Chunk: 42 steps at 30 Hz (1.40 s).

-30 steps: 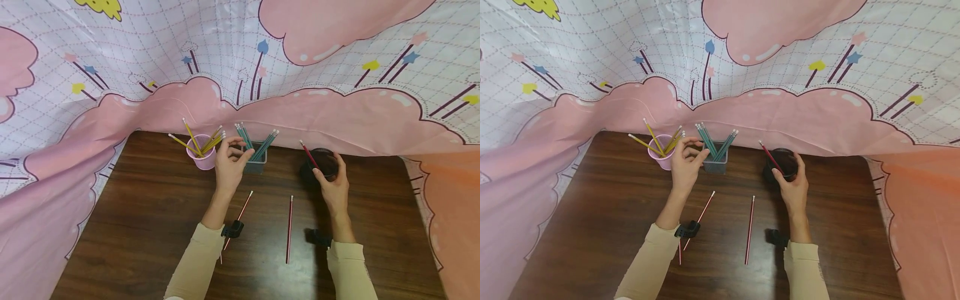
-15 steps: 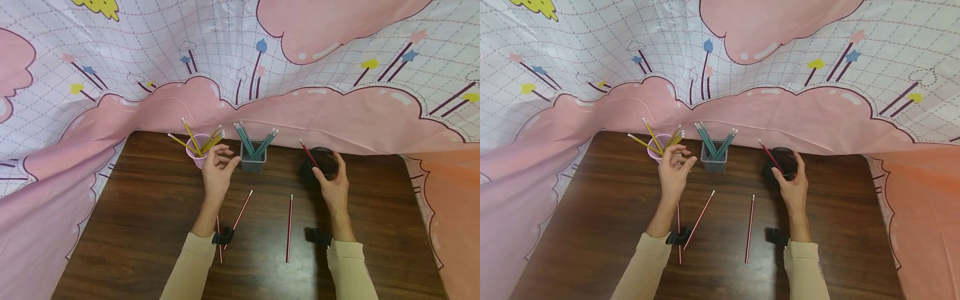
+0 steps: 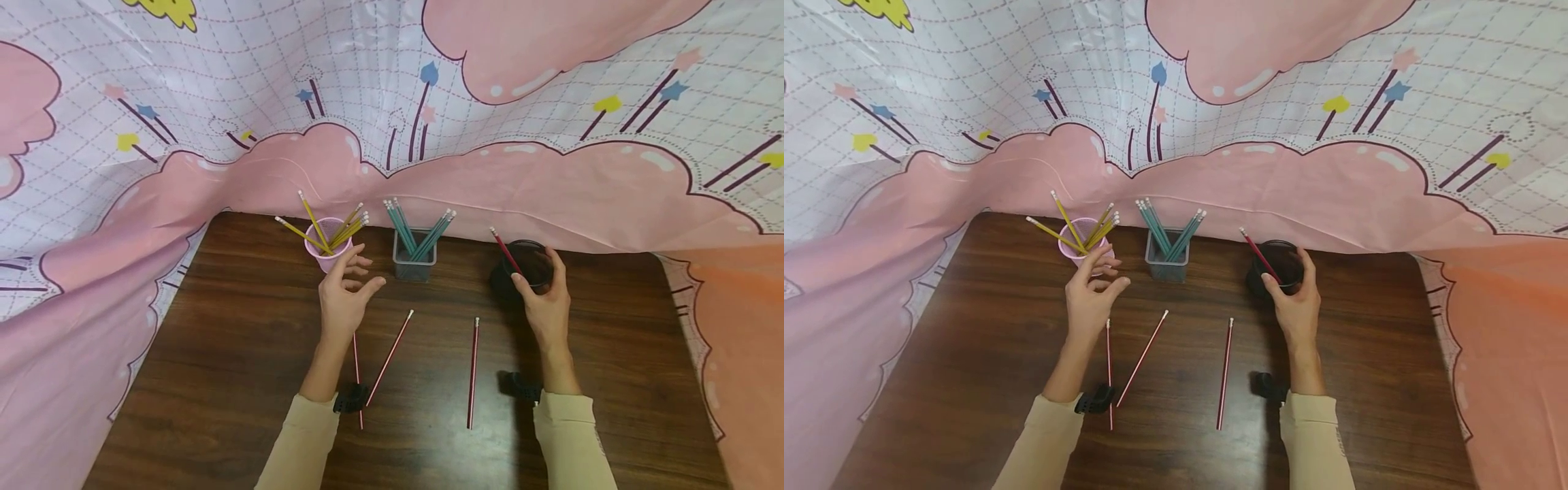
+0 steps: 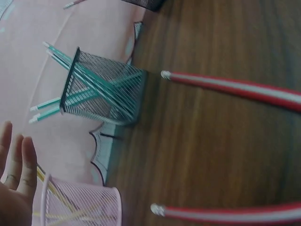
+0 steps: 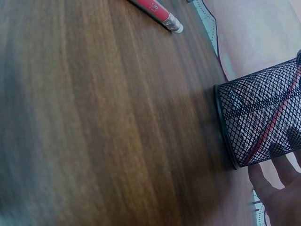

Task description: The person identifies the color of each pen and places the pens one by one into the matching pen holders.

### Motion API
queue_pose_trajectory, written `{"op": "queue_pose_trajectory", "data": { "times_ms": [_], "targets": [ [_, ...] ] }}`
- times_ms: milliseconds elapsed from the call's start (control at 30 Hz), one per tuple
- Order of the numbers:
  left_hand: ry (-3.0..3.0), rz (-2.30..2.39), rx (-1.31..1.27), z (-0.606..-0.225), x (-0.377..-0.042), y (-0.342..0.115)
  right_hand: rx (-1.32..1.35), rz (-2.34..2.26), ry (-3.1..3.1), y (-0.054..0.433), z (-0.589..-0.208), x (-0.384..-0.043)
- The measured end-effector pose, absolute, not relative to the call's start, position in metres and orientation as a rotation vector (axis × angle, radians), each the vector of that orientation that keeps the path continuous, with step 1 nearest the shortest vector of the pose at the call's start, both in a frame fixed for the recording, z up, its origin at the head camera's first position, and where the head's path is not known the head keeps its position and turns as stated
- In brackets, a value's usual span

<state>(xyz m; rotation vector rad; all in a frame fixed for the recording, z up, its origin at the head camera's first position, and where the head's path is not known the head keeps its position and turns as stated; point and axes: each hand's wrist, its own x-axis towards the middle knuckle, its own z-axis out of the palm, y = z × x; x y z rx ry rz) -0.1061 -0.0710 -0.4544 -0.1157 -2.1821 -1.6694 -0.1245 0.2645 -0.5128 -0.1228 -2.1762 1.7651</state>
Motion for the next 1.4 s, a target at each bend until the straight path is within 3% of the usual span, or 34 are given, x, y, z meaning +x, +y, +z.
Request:
{"op": "queue_pose_trajectory", "data": {
  "times_ms": [367,1400],
  "targets": [
    [-2.242,-1.626,-0.113,-0.508,-0.100,-0.096,-0.124,1.753,-2.185,0.265,-0.510,-0.127],
    [-2.591,-1.361,-0.046,-0.546,-0.061,-0.116,-0.111,1.722,-2.195,0.264,-0.514,-0.123]
  ]
}}
